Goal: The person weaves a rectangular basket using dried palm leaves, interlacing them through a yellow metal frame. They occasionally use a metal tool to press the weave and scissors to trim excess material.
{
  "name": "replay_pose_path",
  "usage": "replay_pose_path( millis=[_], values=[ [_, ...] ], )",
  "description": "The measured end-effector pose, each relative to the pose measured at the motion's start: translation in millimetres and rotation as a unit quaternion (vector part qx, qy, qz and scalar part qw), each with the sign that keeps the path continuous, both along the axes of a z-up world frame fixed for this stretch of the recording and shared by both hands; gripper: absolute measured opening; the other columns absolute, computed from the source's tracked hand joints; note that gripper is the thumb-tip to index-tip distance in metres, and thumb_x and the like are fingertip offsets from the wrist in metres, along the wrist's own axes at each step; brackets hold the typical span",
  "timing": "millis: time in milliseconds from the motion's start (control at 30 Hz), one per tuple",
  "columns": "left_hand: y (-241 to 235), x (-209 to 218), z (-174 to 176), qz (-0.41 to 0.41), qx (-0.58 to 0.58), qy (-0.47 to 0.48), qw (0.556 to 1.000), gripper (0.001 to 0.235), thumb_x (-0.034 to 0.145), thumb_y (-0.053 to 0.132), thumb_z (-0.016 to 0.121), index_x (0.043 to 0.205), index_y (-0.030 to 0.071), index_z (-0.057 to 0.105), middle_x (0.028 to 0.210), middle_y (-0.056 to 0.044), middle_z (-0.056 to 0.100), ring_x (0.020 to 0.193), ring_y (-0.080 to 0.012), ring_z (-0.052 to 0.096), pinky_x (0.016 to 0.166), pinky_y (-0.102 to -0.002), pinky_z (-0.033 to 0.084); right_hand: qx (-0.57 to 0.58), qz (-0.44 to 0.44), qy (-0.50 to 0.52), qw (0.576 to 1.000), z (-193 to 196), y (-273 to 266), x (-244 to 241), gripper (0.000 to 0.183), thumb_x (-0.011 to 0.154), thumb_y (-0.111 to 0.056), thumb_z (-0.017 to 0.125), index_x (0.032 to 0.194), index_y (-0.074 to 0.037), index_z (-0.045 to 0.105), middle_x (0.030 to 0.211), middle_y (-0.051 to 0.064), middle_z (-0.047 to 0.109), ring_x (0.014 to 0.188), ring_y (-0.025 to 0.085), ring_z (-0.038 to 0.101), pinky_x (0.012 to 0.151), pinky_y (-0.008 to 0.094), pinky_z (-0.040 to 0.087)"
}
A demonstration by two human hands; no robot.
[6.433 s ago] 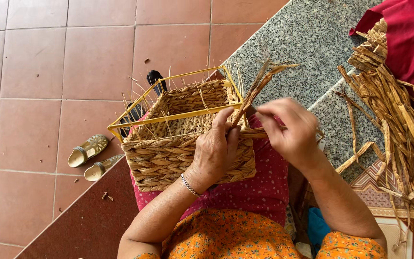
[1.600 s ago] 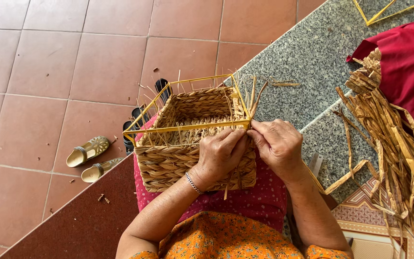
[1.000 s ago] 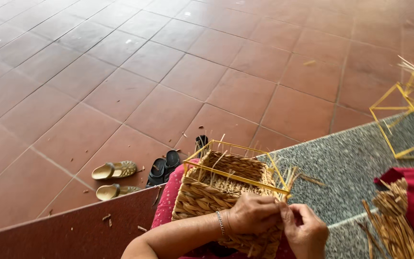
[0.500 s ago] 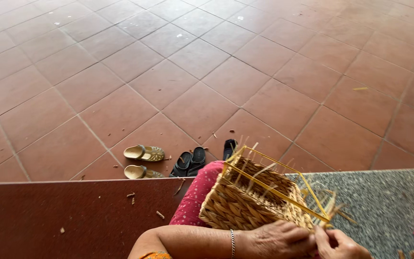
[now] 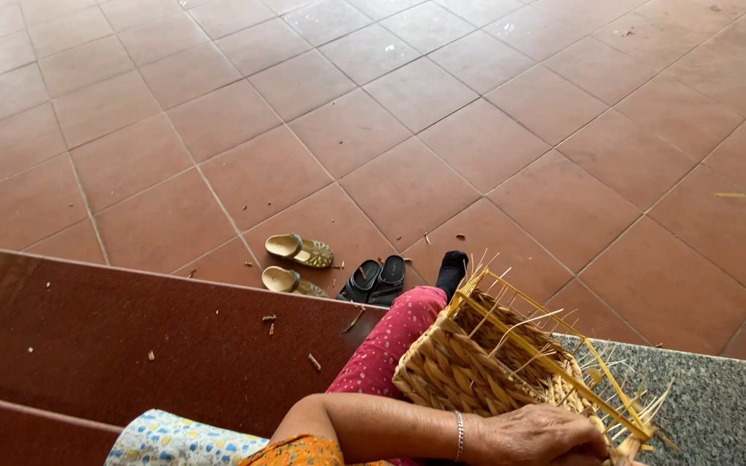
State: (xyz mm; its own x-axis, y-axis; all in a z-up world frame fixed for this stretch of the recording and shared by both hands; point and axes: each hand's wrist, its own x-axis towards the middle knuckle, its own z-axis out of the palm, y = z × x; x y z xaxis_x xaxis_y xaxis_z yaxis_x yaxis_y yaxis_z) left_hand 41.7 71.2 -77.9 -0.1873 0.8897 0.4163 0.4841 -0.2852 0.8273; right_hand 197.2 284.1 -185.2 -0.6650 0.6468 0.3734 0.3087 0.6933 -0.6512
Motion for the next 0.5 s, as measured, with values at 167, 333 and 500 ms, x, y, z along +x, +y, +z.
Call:
replay_pose_path(
  millis=[167,333,500],
  values=[
    [1,4,38,0.043,-0.05,0.113,0.991,0.032,0.106,0.035,0.053,0.118,0.009,0.065,0.106,-0.017,0.068,0.094,-0.0298,0.068,0.08,-0.039,0.056,0.011,0.088,0.165,0.982,69,-78,7,0.011,0.095,-0.009,0.074,0.102,-0.001,0.071,0.091,0.012,0.069,0.081,0.021,0.068,0.075,0.028,0.055],
    [-1,8,58,0.085,-0.173,0.019,0.981,0.035,0.094,0.043,0.063,0.094,0.008,0.07,0.089,-0.015,0.071,0.087,-0.0314,0.07,0.079,-0.043,0.056,0.021,0.088,0.088,0.992,139,-126,24,0.022,0.086,-0.002,0.073,0.108,-0.001,0.07,0.102,0.011,0.063,0.093,0.028,0.06,0.083,0.036,0.05],
    [-16,4,65,0.04,-0.052,-0.312,0.948,0.015,0.099,0.01,0.068,0.113,0.005,0.064,0.107,-0.005,0.069,0.098,-0.0164,0.066,0.087,-0.033,0.059,-0.013,0.089,0.086,0.992,163,-121,32,0.019,0.087,0.001,0.073,0.105,-0.004,0.073,0.104,0.004,0.067,0.092,0.022,0.065,0.081,0.033,0.053]
  ],
)
